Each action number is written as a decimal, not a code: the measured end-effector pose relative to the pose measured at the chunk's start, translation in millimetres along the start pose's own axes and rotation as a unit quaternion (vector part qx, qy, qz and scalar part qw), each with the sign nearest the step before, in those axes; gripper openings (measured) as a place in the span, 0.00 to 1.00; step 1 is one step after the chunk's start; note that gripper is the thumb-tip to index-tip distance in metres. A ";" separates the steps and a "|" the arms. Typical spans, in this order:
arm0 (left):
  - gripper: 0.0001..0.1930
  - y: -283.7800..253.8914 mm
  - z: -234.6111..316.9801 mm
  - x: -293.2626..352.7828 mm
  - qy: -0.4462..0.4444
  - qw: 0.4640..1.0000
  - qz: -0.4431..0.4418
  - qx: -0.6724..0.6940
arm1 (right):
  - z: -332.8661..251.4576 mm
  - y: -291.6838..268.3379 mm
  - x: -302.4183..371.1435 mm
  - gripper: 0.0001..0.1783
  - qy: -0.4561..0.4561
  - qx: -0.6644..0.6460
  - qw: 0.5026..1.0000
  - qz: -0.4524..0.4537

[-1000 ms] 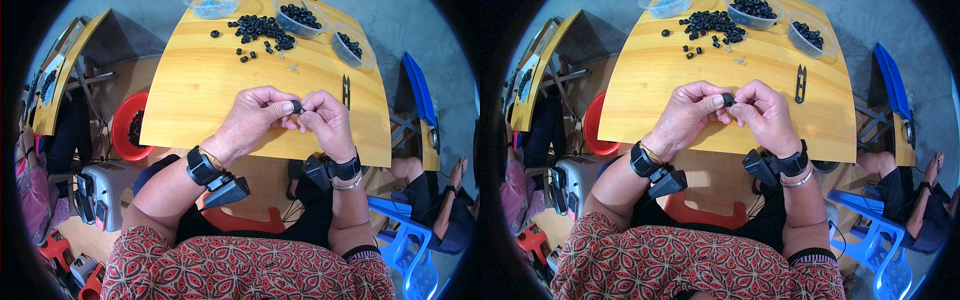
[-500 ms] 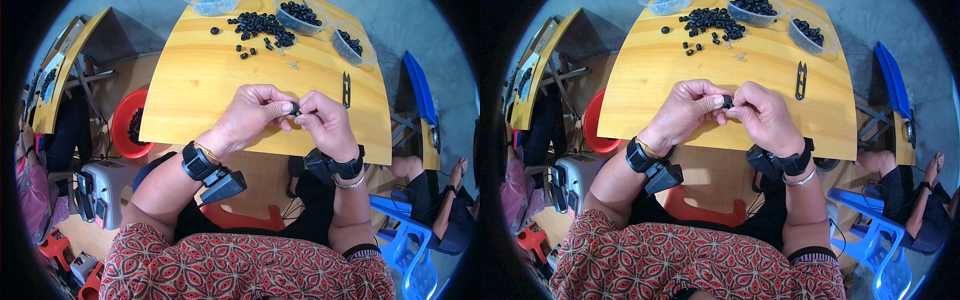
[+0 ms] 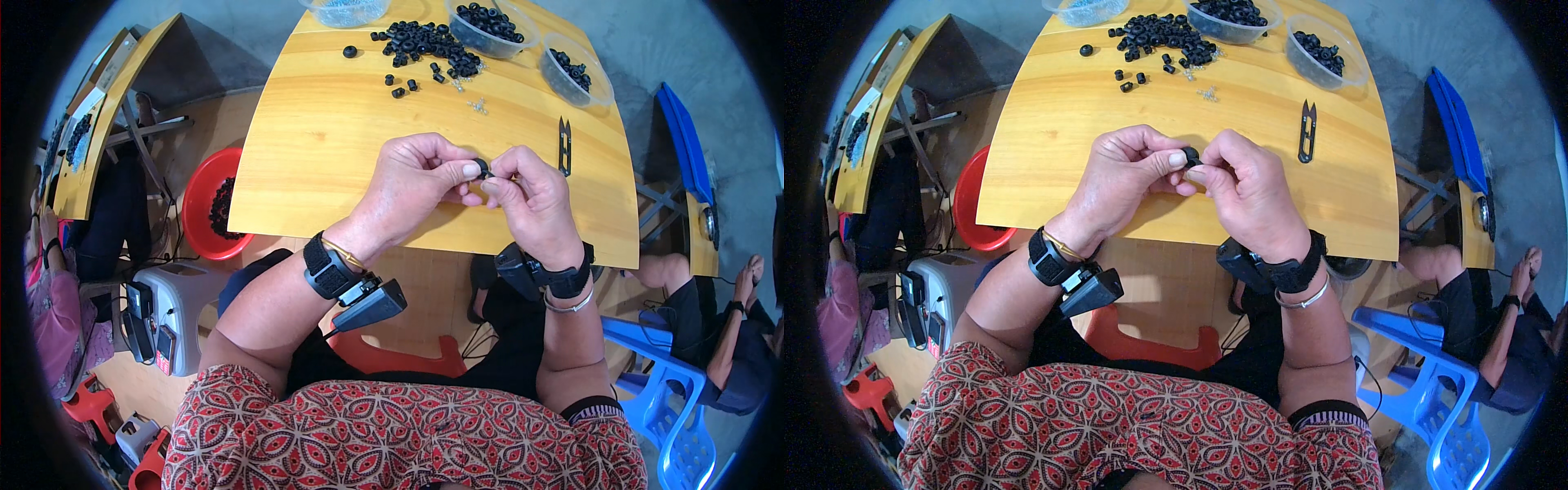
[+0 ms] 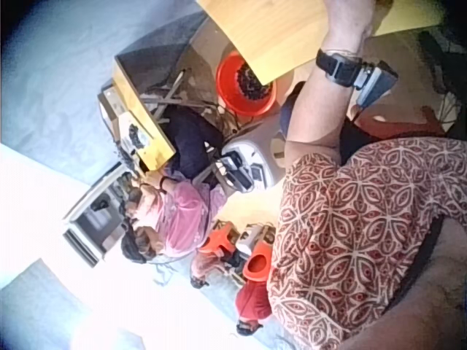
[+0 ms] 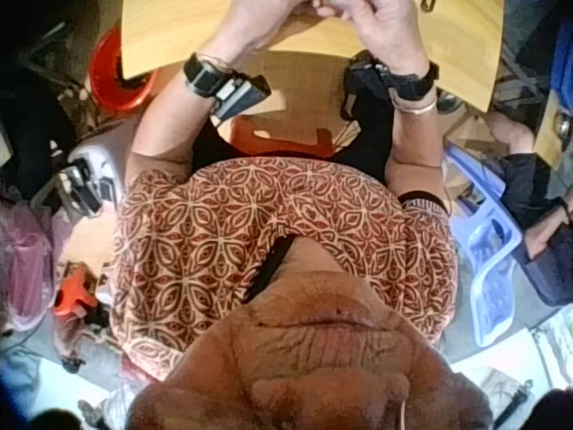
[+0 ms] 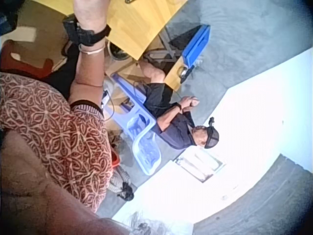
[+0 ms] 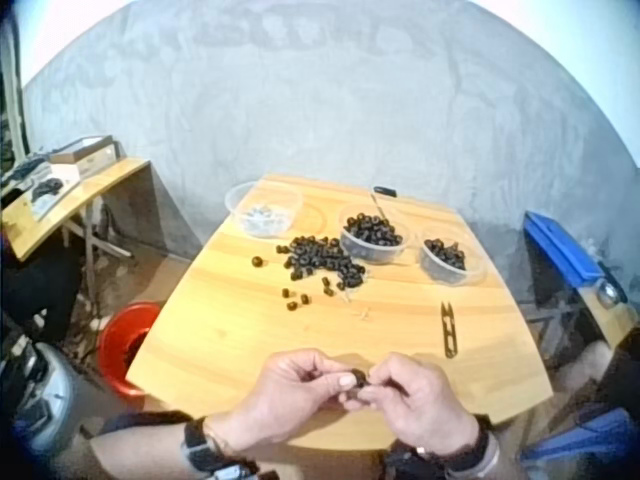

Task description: Assembling black plastic components by hand.

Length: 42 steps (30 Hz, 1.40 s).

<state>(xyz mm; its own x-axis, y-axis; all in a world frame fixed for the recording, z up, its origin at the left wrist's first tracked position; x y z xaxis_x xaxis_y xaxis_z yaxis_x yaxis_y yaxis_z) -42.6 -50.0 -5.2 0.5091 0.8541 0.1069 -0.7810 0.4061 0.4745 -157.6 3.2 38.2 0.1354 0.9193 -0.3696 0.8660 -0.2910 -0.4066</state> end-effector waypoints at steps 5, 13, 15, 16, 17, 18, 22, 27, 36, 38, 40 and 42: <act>0.05 0.8 2.0 1.1 0.029 0.999 -0.019 -0.016 | -15.0 2.5 -0.3 0.06 -0.029 0.025 0.999 -0.005; 0.08 1.8 3.9 2.0 0.006 0.999 -0.034 0.012 | 1.7 5.1 2.8 0.06 0.001 -0.072 0.997 0.023; 0.08 1.3 4.3 1.9 0.004 0.998 -0.041 0.044 | 3.9 4.2 2.2 0.08 0.023 -0.116 0.993 0.016; 0.08 0.7 2.9 1.6 0.006 0.997 -0.047 0.063 | 5.1 1.4 1.9 0.10 0.052 -0.132 0.990 0.005; 0.09 0.4 2.6 1.6 0.008 0.995 -0.053 0.082 | 7.0 0.1 1.9 0.13 0.080 -0.148 0.986 -0.006; 0.09 1.0 3.0 1.3 0.009 0.995 -0.054 0.085 | 7.9 -1.9 0.8 0.16 0.077 -0.150 0.986 -0.005; 0.12 4.7 8.1 3.5 0.019 0.992 -0.075 0.102 | 8.5 2.3 0.7 0.29 0.069 -0.160 0.984 -0.040; 0.23 6.5 14.0 6.8 0.052 0.993 -0.087 0.068 | 1.9 15.9 3.2 0.39 0.071 -0.142 0.980 -0.120; 0.32 8.6 17.5 9.0 0.088 0.993 -0.069 0.023 | -3.7 24.1 4.8 0.33 0.024 -0.192 0.977 -0.093; 0.33 8.0 16.9 9.0 0.088 0.994 -0.066 0.020 | -3.4 23.4 4.9 0.32 0.031 -0.182 0.978 -0.094; 0.34 8.3 17.4 9.2 0.090 0.994 -0.059 0.015 | -0.7 23.8 4.8 0.31 0.022 -0.175 0.981 -0.076; 0.35 8.1 17.7 9.8 0.098 0.994 -0.053 0.009 | -0.7 24.0 4.4 0.31 0.021 -0.160 0.984 -0.077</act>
<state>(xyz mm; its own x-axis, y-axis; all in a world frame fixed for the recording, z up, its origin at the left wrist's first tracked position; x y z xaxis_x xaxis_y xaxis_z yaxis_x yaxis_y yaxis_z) -37.6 -44.1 15.2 0.5068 0.8543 -0.1157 -0.7194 0.4931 0.4892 -135.9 0.5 27.4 0.0046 0.9579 -0.2871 0.9840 -0.0555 -0.1695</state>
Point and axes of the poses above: each hand's wrist, its own x-axis away from the middle knuckle, its own y-axis out of the palm, z = x × y, the point moved 5 cm from there along -x, towards the middle knuckle, and after that the axes turned 10 degrees about z, right-handed, at the moved point
